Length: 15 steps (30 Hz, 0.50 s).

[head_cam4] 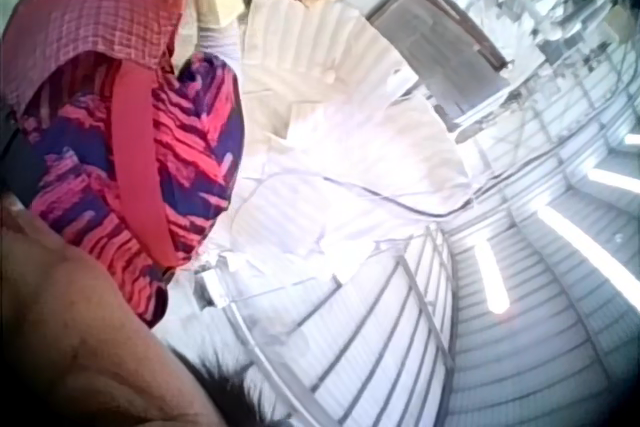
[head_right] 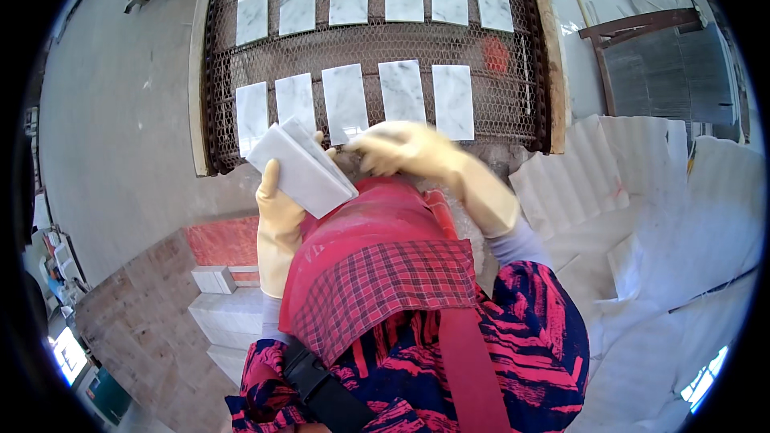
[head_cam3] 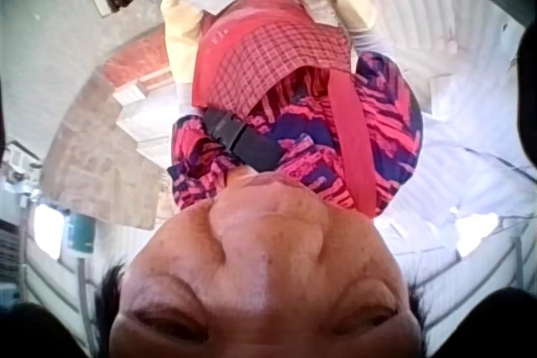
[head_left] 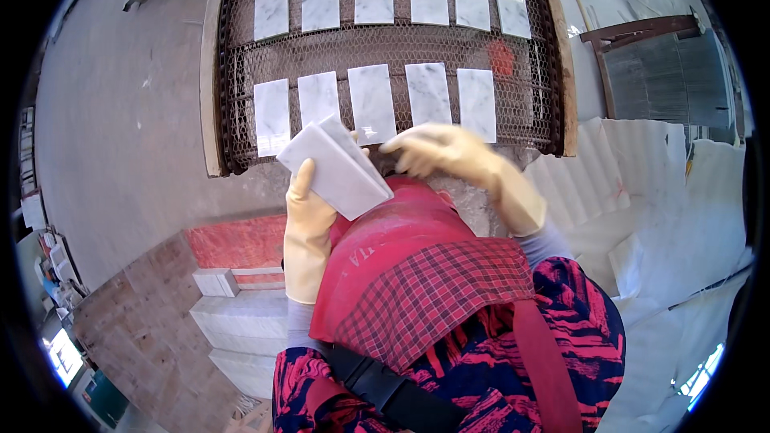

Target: The person repeatedly picks up small white rectangular tiles from a stack and places them onto a moving conveyor belt. The person handles the tiles by hand, arranging them in rows on the belt as it moves through the facility.

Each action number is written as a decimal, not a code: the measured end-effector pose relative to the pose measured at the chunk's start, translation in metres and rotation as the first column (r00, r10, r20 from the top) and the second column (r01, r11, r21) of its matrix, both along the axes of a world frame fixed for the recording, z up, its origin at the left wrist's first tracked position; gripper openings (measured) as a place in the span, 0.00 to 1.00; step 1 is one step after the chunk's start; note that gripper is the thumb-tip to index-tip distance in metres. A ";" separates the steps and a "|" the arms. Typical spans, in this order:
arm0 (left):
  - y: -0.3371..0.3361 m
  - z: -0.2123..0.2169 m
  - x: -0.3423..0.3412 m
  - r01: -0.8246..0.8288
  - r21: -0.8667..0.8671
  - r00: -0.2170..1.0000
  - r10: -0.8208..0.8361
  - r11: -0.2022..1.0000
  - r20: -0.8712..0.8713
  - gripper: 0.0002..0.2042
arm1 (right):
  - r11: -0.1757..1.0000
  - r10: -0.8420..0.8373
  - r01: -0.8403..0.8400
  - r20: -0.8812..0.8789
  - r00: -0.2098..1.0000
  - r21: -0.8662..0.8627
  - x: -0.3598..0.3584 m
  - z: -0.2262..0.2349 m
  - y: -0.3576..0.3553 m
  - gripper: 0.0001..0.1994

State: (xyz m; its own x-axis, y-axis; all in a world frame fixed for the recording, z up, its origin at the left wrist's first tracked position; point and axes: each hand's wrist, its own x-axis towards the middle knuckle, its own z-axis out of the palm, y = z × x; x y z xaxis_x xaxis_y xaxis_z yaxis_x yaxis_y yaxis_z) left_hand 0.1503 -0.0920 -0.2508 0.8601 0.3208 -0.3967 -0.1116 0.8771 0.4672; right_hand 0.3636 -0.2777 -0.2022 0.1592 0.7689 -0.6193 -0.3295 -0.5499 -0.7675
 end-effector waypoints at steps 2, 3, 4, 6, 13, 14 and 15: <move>-0.004 0.002 0.009 0.042 0.100 0.998 -0.038 0.994 -0.049 0.36 | 0.979 -0.056 0.014 0.200 0.978 0.204 -0.041 -0.033 0.023 0.24; -0.004 0.003 0.011 0.066 0.151 0.996 -0.056 0.986 -0.073 0.36 | 0.970 -0.144 0.152 -0.057 0.988 0.188 -0.051 -0.034 0.033 0.25; -0.002 -0.005 0.007 0.082 0.153 0.992 -0.066 0.985 -0.106 0.34 | 0.969 -0.198 0.210 -0.098 0.975 0.131 -0.052 -0.035 0.041 0.26; -0.005 0.001 0.012 0.098 0.224 0.975 -0.048 0.970 -0.219 0.33 | 0.951 -0.300 0.302 -0.047 0.953 0.063 -0.051 -0.036 0.043 0.27; -0.007 -0.015 0.016 -0.056 -0.084 0.997 0.051 0.995 -0.059 0.25 | 0.793 -0.555 0.594 0.565 0.611 0.137 -0.008 -0.056 0.007 0.28; -0.001 -0.028 0.008 -0.100 -0.070 0.994 0.097 0.993 -0.046 0.23 | 0.759 -0.542 0.643 0.647 0.537 0.102 0.002 -0.054 -0.005 0.28; 0.000 -0.030 0.003 -0.103 0.143 0.993 0.109 0.984 -0.035 0.25 | 0.739 -0.478 0.674 0.711 0.516 0.008 0.015 -0.043 -0.016 0.27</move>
State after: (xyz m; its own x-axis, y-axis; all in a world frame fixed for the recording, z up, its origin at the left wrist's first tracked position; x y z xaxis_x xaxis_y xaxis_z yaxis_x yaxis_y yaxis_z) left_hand 0.1533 -0.0920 -0.2806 0.8013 0.4646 -0.3769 -0.1779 0.7865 0.5914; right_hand 0.3782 -0.2937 -0.2456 0.9278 0.1978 -0.3163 -0.1346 -0.6131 -0.7784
